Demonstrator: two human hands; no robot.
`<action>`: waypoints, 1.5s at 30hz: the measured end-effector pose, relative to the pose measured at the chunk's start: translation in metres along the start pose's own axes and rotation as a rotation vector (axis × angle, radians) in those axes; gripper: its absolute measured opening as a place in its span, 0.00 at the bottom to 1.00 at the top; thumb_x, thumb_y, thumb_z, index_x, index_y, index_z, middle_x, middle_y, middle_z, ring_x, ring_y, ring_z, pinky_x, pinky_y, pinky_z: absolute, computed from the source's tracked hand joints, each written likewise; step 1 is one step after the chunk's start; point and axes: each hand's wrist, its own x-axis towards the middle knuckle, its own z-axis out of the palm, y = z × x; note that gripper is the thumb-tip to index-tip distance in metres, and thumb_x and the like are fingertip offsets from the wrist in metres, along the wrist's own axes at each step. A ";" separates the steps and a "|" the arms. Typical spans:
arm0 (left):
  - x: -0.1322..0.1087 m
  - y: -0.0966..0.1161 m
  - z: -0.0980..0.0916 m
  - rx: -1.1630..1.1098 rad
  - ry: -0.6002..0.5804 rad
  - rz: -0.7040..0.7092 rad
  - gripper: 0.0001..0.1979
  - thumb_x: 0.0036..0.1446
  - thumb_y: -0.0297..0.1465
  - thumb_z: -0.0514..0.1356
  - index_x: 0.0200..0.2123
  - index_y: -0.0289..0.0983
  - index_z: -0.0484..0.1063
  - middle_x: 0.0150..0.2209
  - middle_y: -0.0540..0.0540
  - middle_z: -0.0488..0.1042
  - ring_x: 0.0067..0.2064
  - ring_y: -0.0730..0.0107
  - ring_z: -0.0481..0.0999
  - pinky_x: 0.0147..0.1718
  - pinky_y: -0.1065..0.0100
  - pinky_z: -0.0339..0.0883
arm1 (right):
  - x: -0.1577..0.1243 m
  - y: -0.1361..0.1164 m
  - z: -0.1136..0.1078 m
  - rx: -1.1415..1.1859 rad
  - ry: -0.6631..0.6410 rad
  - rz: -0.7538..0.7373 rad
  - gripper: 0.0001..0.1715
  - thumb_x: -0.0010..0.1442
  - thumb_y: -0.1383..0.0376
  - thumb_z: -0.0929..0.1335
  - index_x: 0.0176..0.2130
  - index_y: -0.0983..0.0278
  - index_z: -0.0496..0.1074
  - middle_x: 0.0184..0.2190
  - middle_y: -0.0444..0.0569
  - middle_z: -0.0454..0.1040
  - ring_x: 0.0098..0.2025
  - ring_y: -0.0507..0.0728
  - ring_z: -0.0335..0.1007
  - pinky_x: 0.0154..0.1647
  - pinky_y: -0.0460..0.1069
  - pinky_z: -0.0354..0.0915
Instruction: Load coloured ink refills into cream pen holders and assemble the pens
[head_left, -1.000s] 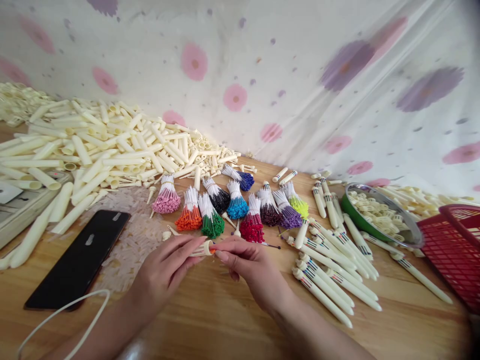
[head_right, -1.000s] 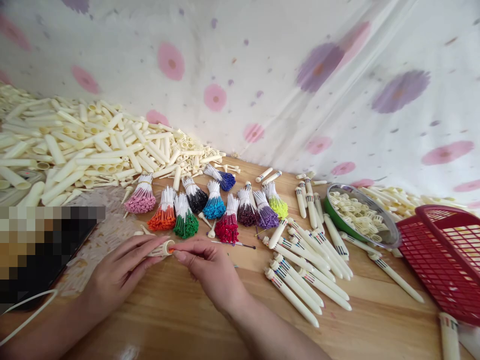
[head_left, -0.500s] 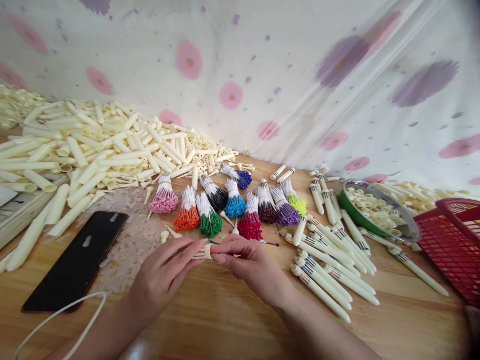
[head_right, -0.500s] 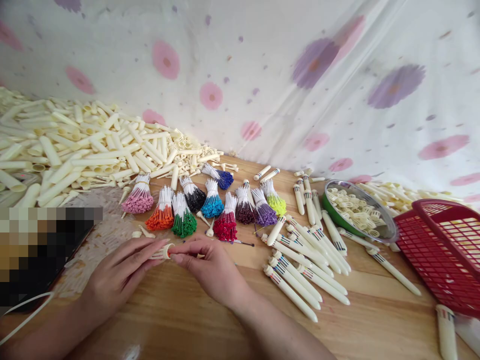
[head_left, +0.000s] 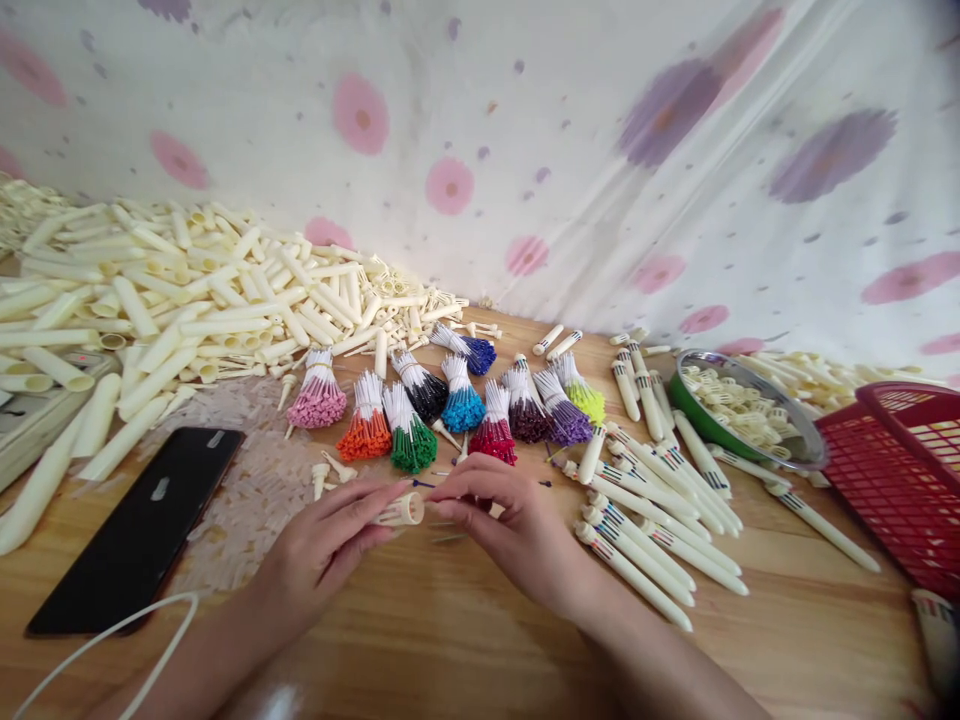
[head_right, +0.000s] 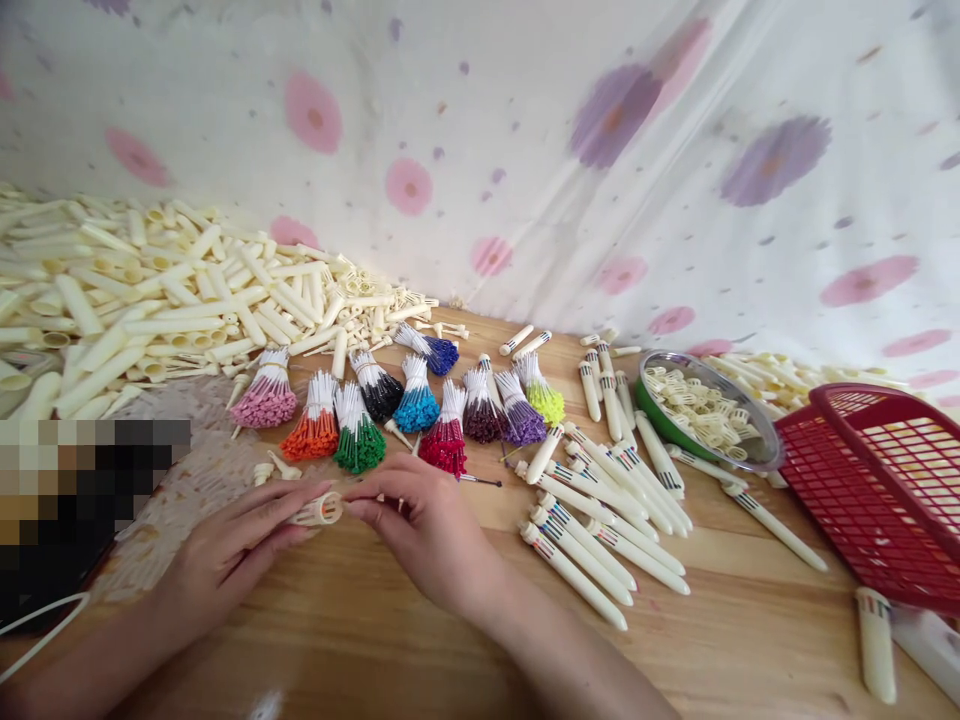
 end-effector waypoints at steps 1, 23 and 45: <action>0.000 0.000 0.000 -0.014 0.002 -0.038 0.20 0.60 0.27 0.54 0.55 0.44 0.64 0.48 0.46 0.75 0.48 0.67 0.75 0.46 0.69 0.69 | 0.000 0.001 -0.005 -0.098 0.002 -0.018 0.05 0.60 0.65 0.66 0.36 0.64 0.73 0.31 0.45 0.72 0.32 0.51 0.67 0.32 0.45 0.62; -0.003 -0.004 0.005 -0.404 0.138 -0.270 0.05 0.56 0.27 0.58 0.37 0.41 0.67 0.36 0.47 0.70 0.38 0.66 0.74 0.37 0.66 0.69 | -0.019 0.015 -0.023 -0.576 0.023 -0.263 0.08 0.64 0.68 0.61 0.42 0.66 0.67 0.34 0.51 0.75 0.34 0.55 0.71 0.32 0.47 0.65; -0.002 -0.005 0.006 -0.325 0.140 -0.264 0.05 0.54 0.26 0.58 0.36 0.40 0.69 0.35 0.46 0.71 0.39 0.66 0.74 0.37 0.67 0.70 | -0.007 -0.006 -0.010 -0.561 -0.045 -0.390 0.11 0.63 0.66 0.62 0.34 0.67 0.72 0.26 0.49 0.73 0.27 0.52 0.68 0.26 0.46 0.61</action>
